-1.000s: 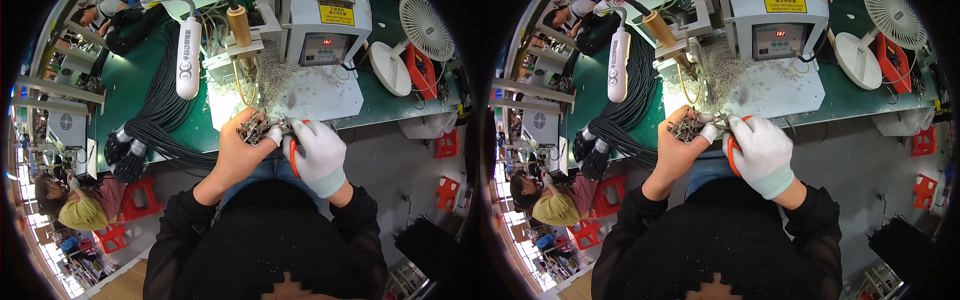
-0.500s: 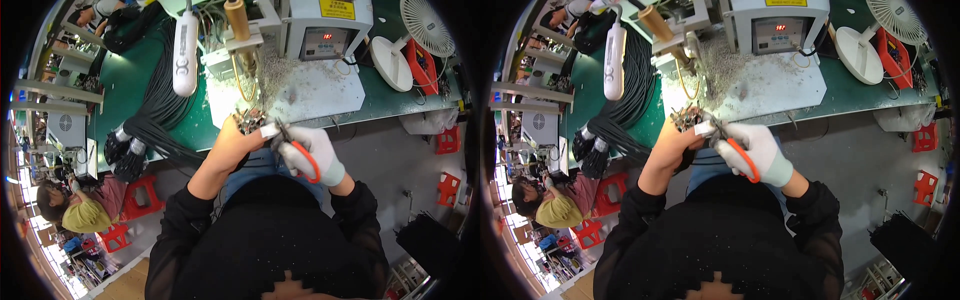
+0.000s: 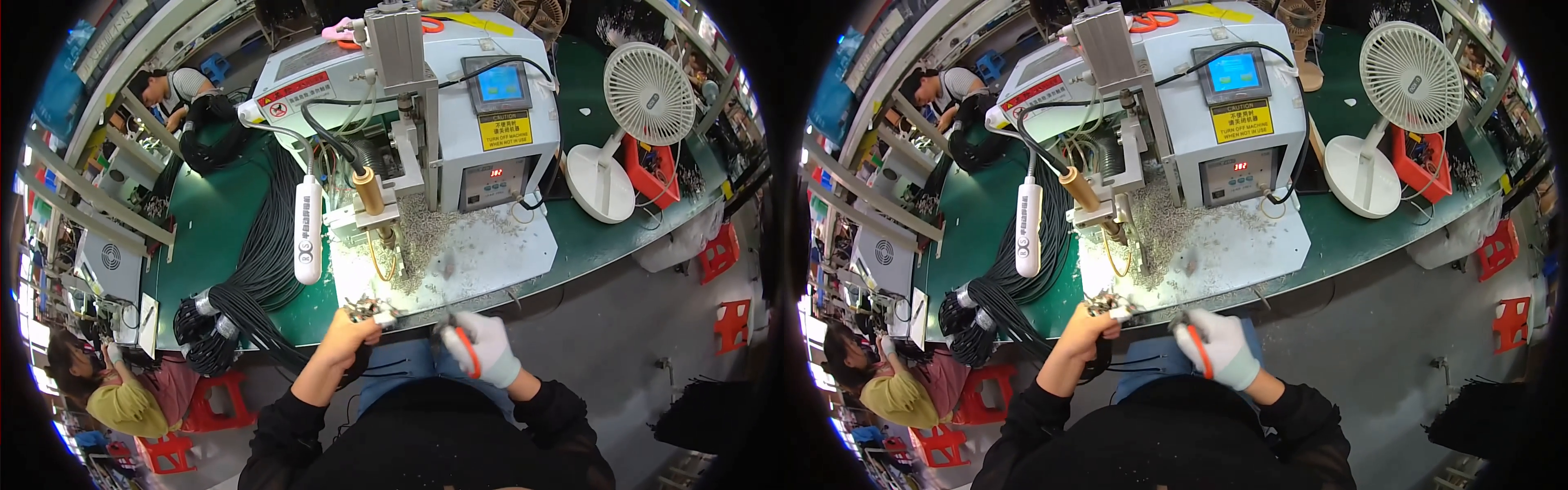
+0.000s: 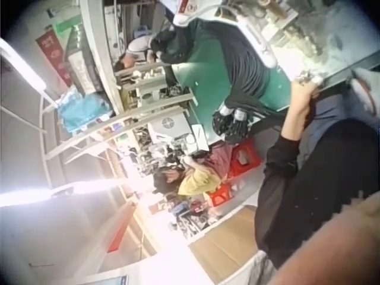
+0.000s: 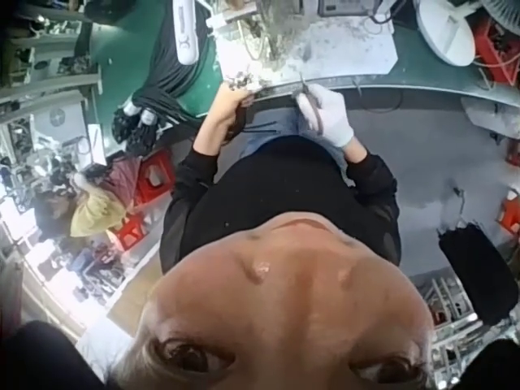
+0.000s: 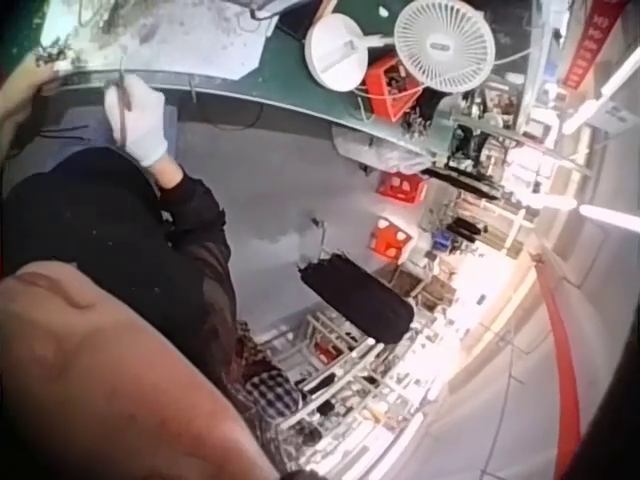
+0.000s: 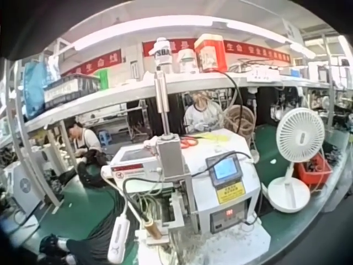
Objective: The person gathers a bundle of cables and moves it to a workstation. They then use shears to trim the ends of the wires before inserting them into a machine to be processed.
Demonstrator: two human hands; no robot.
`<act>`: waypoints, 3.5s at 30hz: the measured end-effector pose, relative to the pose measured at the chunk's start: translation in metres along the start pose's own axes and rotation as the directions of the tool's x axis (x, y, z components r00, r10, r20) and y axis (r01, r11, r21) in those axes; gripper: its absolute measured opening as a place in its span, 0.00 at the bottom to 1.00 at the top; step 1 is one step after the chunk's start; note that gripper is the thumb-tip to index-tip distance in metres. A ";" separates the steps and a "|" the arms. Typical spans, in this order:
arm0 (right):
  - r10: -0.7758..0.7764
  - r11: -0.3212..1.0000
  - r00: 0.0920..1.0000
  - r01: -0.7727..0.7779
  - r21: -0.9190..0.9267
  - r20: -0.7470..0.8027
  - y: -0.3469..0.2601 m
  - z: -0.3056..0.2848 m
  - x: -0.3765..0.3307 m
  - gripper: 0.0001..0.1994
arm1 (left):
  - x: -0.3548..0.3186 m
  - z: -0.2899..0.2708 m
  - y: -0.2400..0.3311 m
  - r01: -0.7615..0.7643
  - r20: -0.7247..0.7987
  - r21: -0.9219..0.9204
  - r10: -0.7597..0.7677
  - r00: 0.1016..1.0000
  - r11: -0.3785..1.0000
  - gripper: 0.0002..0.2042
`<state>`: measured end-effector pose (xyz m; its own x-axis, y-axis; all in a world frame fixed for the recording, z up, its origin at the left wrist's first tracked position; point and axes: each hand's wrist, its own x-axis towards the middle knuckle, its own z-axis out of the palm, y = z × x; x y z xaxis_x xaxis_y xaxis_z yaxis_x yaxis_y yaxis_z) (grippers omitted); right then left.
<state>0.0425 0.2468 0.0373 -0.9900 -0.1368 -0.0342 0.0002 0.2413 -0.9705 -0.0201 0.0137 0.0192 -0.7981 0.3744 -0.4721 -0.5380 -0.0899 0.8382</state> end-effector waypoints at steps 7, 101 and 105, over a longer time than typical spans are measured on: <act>0.317 0.900 0.947 -0.316 0.301 0.047 -0.006 -0.019 0.042 0.11 | 0.034 -0.031 0.013 -0.115 0.012 -0.183 0.119 0.993 0.976 0.07; 0.178 0.842 0.957 -0.269 0.468 0.230 -0.013 -0.007 0.003 0.12 | -0.034 0.044 0.029 -0.458 0.350 0.547 0.306 0.886 0.701 0.17; 0.145 0.831 0.950 -0.269 0.486 0.278 -0.020 -0.011 0.004 0.13 | -0.029 0.039 0.033 -0.579 0.459 0.470 0.376 0.805 0.666 0.17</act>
<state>0.0370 0.2522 0.0589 -0.9010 -0.3619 -0.2391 0.3348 -0.2299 -0.9138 -0.0047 0.0356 0.0710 -0.7202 0.6911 0.0611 0.2315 0.1565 0.9602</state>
